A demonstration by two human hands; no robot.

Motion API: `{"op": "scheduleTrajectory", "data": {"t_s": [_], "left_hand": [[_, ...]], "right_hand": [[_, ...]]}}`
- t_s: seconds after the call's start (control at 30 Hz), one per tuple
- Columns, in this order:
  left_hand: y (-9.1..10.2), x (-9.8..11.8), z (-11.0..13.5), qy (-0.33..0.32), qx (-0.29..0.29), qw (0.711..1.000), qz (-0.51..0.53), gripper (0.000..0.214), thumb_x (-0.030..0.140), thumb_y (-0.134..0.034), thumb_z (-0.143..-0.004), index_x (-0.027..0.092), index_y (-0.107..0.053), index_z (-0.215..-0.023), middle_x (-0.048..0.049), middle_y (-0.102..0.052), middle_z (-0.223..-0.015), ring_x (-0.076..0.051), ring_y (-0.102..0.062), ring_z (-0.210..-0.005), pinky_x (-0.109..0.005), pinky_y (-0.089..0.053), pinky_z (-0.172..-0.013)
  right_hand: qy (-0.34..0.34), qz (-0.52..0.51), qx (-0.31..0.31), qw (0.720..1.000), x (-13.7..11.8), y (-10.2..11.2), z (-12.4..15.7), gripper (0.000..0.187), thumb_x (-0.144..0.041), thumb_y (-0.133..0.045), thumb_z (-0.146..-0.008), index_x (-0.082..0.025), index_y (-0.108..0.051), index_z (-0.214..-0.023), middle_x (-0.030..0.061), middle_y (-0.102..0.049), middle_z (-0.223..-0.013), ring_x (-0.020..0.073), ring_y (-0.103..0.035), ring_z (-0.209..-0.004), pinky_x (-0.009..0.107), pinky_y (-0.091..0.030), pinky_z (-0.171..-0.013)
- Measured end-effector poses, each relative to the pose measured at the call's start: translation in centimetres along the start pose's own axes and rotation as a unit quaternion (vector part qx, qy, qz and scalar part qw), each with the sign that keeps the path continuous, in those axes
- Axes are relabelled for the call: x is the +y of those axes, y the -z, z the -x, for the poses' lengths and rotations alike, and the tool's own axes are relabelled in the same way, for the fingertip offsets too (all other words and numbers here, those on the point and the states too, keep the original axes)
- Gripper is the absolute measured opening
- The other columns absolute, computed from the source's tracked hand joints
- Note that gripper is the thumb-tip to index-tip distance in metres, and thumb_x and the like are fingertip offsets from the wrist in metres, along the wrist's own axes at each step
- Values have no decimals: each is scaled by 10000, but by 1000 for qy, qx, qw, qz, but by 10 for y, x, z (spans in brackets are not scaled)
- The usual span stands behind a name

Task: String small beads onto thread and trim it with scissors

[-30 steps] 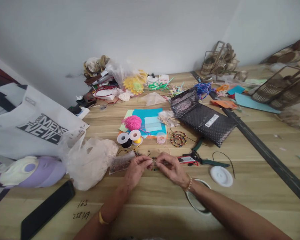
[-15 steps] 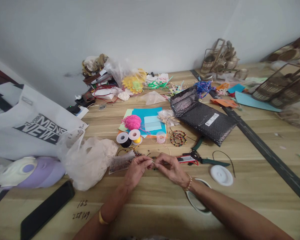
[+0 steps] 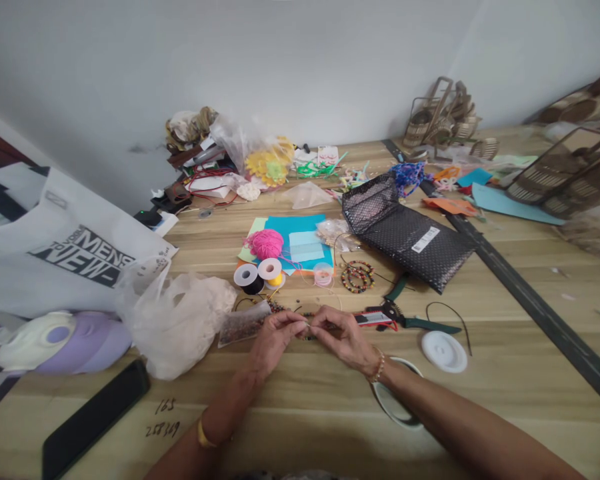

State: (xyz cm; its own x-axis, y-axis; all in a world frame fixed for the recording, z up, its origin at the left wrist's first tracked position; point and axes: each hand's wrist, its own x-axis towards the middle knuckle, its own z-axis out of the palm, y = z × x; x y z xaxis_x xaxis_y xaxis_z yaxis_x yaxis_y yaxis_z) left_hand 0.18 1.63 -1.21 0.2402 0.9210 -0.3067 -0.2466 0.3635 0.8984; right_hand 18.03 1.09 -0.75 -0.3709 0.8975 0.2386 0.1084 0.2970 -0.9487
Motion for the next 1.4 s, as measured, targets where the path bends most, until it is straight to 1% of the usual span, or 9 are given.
{"op": "scheduleTrajectory", "data": {"t_s": [0.3, 0.4, 0.57, 0.77, 1.03, 1.17, 1.3, 1.4], "left_hand": [[0, 1, 1, -22, -4, 998, -59, 149, 272, -765, -628, 155, -720, -709, 10, -649, -610, -119, -546, -613, -249, -408, -659], [1, 3, 1, -23, -2, 997, -76, 135, 262, -757, -635, 160, -722, -715, 10, -658, -623, -121, -549, -615, -248, -413, -664], [2, 2, 0, -19, -8, 996, -86, 138, 265, -746, -650, 158, -724, -734, 4, -664, -634, -128, -559, -630, -251, -418, -674], [0, 3, 0, -18, -5, 995, -94, 159, 289, -744, -644, 155, -722, -726, 0, -666, -630, -130, -559, -622, -249, -422, -668], [-2, 5, 2, -19, -2, 995, -99, 164, 295, -743, -641, 148, -717, -710, -14, -674, -640, -142, -565, -630, -260, -426, -673], [-5, 9, 4, -40, -9, 990, -135, 144, 294, -718, -675, 151, -712, -693, -10, -665, -634, -143, -560, -635, -256, -422, -674], [-10, 16, 8, -64, -3, 981, -182, 157, 299, -673, -722, 153, -702, -669, -14, -662, -645, -149, -561, -644, -254, -419, -665], [-14, 19, 10, -104, 6, 970, -218, 166, 290, -659, -738, 153, -694, -652, -24, -654, -657, -157, -560, -652, -257, -418, -658]], "right_hand": [[0, -7, 4, 1000, 2, 0, 0, 231, -340, -558, -878, -151, -641, -774, 52, -633, -738, 139, -587, -664, 245, -462, -622], [-14, -20, 7, 1000, 2, -2, -1, 233, -366, -576, -865, -160, -639, -777, 48, -643, -732, 138, -595, -651, 248, -473, -617], [-38, -66, 18, 997, 2, -4, -1, 238, -407, -636, -818, -171, -601, -831, 26, -649, -708, 131, -605, -631, 234, -488, -589], [-34, -51, 24, 998, 4, -3, -1, 255, -423, -638, -816, -173, -592, -828, 19, -644, -710, 126, -602, -642, 233, -491, -607], [-30, -62, 18, 997, 5, -5, -1, 250, -420, -638, -818, -177, -587, -843, 26, -657, -725, 133, -617, -652, 246, -505, -617], [-39, -63, 15, 997, 8, -5, 0, 246, -414, -642, -815, -175, -592, -845, 28, -662, -736, 137, -622, -666, 244, -506, -618], [-34, -54, 15, 998, 8, -4, 0, 213, -376, -639, -824, -169, -597, -844, 23, -649, -727, 131, -602, -658, 243, -492, -624], [-30, -48, 18, 998, 6, -4, -1, 213, -377, -635, -823, -170, -593, -848, 17, -632, -720, 130, -587, -655, 241, -485, -619]]}}
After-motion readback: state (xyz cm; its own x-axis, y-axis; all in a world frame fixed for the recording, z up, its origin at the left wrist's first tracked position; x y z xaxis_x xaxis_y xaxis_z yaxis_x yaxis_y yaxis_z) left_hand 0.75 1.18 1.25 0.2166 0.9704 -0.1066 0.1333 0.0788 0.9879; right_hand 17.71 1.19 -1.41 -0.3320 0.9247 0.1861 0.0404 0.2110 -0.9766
